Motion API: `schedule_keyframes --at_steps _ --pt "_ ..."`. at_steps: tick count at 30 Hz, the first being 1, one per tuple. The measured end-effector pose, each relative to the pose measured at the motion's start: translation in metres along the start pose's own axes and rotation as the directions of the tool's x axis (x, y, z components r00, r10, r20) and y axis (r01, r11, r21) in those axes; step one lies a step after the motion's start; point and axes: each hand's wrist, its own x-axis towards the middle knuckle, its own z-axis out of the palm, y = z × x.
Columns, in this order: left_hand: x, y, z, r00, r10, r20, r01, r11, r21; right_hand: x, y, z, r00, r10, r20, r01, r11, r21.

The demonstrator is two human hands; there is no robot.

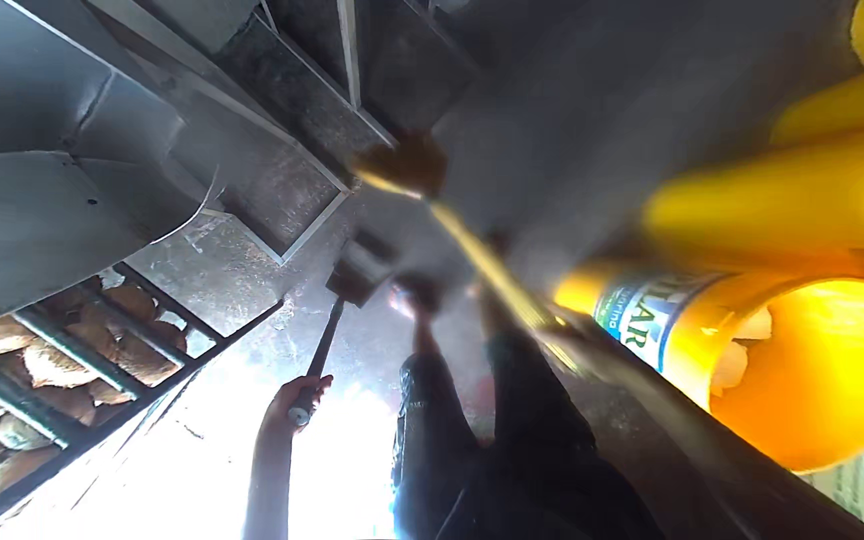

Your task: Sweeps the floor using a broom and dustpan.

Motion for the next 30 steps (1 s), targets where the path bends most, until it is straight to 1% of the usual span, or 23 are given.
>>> schedule_keyframes --at_steps 2,3,4,6,8,10,12,13,16,18,19,21,22,23,25,26,28,30 --pt "0.009 -0.003 -0.014 1.0 0.007 -0.029 -0.009 0.999 -0.039 0.067 -0.022 0.031 0.998 0.052 0.033 -0.054 0.997 0.062" --pt "0.015 -0.003 -0.02 0.999 0.016 -0.042 -0.018 0.998 -0.053 0.089 -0.028 0.052 0.995 0.086 0.059 -0.09 0.994 0.063" --pt "0.02 -0.002 -0.025 0.999 0.022 -0.049 -0.025 0.998 -0.06 0.099 -0.03 0.076 0.987 0.127 0.097 -0.131 0.991 0.038" --pt "0.029 0.0 -0.03 0.998 0.02 -0.055 -0.024 0.998 -0.059 0.093 -0.021 0.12 0.958 0.217 0.189 -0.212 0.976 -0.048" --pt "0.036 0.007 -0.033 0.999 0.024 -0.044 -0.026 0.999 -0.048 0.074 0.007 0.149 0.93 0.269 0.251 -0.252 0.963 -0.096" --pt "0.037 0.015 -0.031 0.999 0.03 -0.045 -0.031 0.999 -0.033 0.043 0.031 0.147 0.916 0.272 0.295 -0.257 0.962 -0.091" --pt "0.036 0.019 -0.035 0.999 0.023 -0.038 -0.023 1.0 -0.019 0.002 0.045 0.118 0.929 0.202 0.311 -0.199 0.979 -0.041" --pt "0.035 0.018 -0.039 0.999 0.018 -0.037 -0.018 1.0 -0.011 -0.02 0.049 0.099 0.942 0.165 0.292 -0.165 0.986 -0.025" --pt "0.027 0.004 -0.061 0.998 0.003 -0.056 -0.003 1.0 -0.001 -0.071 0.052 0.047 0.99 0.087 0.107 -0.085 0.996 -0.019" --pt "0.019 -0.008 -0.076 0.998 -0.002 -0.067 0.002 1.0 -0.006 -0.078 0.039 0.029 0.994 0.099 0.04 -0.098 0.995 -0.024" --pt "0.016 -0.014 -0.082 0.998 -0.004 -0.056 0.003 1.0 -0.015 -0.07 0.031 0.027 0.993 0.113 0.023 -0.113 0.993 -0.014" --pt "0.015 -0.021 -0.087 0.998 -0.003 -0.066 0.001 0.999 -0.037 -0.036 0.021 0.039 0.991 0.136 0.017 -0.137 0.991 0.01" --pt "0.019 -0.023 -0.087 0.997 -0.004 -0.077 0.0 0.999 -0.049 -0.015 0.018 0.053 0.988 0.155 0.029 -0.155 0.988 0.02" --pt "0.024 -0.023 -0.086 0.996 -0.003 -0.086 -0.001 0.999 -0.054 0.004 0.014 0.071 0.982 0.181 0.052 -0.182 0.983 0.028" --pt "0.036 -0.019 -0.082 0.997 0.0 -0.076 -0.004 0.999 -0.053 0.033 0.012 0.113 0.959 0.245 0.143 -0.246 0.969 -0.009" --pt "0.041 -0.015 -0.08 0.997 0.002 -0.072 -0.006 0.999 -0.049 0.04 0.019 0.135 0.94 0.284 0.19 -0.282 0.959 -0.041" --pt "0.045 -0.008 -0.075 0.997 -0.004 -0.073 0.001 0.999 -0.046 0.037 0.034 0.169 0.895 0.361 0.262 -0.345 0.932 -0.107" --pt "0.043 -0.004 -0.073 0.998 -0.01 -0.068 0.007 0.999 -0.046 0.016 0.041 0.177 0.867 0.395 0.303 -0.37 0.918 -0.141"
